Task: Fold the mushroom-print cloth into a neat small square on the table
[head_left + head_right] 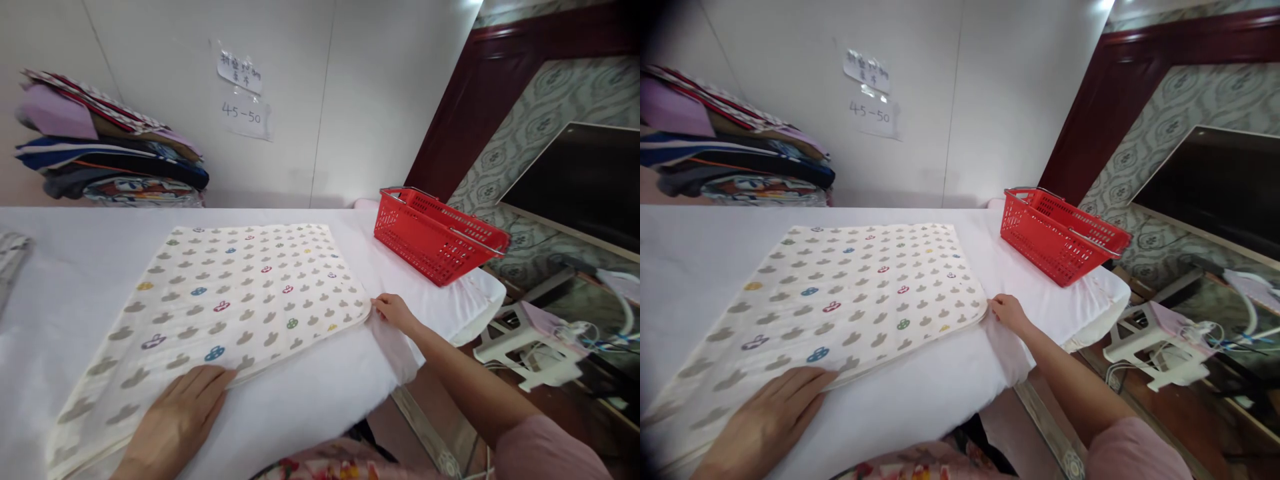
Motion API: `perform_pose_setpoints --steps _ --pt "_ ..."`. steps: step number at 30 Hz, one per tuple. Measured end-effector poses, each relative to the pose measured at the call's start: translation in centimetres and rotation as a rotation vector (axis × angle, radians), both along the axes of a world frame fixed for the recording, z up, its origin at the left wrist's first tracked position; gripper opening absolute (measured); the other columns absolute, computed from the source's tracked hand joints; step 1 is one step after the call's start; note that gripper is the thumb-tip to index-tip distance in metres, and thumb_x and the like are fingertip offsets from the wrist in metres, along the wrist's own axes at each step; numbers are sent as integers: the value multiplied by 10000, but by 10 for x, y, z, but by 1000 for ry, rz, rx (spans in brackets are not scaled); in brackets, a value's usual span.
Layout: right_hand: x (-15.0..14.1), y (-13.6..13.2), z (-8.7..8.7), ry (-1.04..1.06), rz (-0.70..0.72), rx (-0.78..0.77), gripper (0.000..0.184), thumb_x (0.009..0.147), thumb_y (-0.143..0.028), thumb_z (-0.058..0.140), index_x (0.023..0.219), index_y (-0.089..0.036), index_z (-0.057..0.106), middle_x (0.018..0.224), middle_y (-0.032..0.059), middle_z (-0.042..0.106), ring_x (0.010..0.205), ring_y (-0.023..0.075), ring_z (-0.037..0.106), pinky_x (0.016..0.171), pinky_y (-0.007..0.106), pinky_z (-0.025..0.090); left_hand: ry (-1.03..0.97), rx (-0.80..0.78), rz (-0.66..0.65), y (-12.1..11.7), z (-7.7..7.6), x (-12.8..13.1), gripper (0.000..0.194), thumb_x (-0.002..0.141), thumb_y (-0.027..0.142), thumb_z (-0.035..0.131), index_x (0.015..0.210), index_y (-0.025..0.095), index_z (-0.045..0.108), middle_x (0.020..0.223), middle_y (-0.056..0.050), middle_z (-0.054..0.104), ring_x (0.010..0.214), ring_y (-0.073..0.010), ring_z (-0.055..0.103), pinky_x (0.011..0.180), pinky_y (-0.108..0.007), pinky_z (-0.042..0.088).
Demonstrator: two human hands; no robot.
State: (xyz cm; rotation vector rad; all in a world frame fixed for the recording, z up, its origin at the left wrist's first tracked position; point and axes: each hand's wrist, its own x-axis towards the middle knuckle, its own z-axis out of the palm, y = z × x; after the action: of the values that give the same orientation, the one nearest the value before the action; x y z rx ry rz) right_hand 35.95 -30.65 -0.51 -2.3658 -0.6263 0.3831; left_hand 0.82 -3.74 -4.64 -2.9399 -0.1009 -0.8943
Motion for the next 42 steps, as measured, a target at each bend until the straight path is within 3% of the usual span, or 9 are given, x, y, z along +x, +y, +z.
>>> perform_pose_setpoints --steps 8,16,22,35,42 --pt "7 11 -3 8 -20 -49 221 724 -328 555 570 -168 552 389 -42 452 396 87 401 447 212 297 18 -61 2 2 -4 -1 254 842 354 427 977 244 612 942 -21 652 859 -187 608 768 -314 473" --pt "5 18 7 54 -33 66 194 728 -323 527 608 -172 522 418 -49 448 422 84 424 459 204 332 23 -99 8 1 -4 0 252 840 355 424 973 257 614 938 -15 651 853 -181 607 762 -313 477" --pt "1 21 9 86 -21 67 215 744 -349 510 619 -174 510 427 -53 442 425 79 409 452 202 323 19 -75 -12 0 -1 0 239 840 329 429 973 239 606 931 -21 647 850 -182 603 759 -308 473" --pt "4 18 6 -63 -5 -242 200 731 -289 556 570 -171 553 377 -32 460 452 112 462 522 227 316 56 -95 8 1 -5 -1 241 838 328 434 996 247 598 963 -16 636 882 -181 590 786 -309 454" --pt "5 23 9 -83 2 -284 163 705 -263 568 576 -163 575 385 -25 474 477 117 484 526 223 307 55 -122 11 0 -3 -1 249 830 348 446 988 244 608 963 -17 638 885 -178 588 793 -300 446"
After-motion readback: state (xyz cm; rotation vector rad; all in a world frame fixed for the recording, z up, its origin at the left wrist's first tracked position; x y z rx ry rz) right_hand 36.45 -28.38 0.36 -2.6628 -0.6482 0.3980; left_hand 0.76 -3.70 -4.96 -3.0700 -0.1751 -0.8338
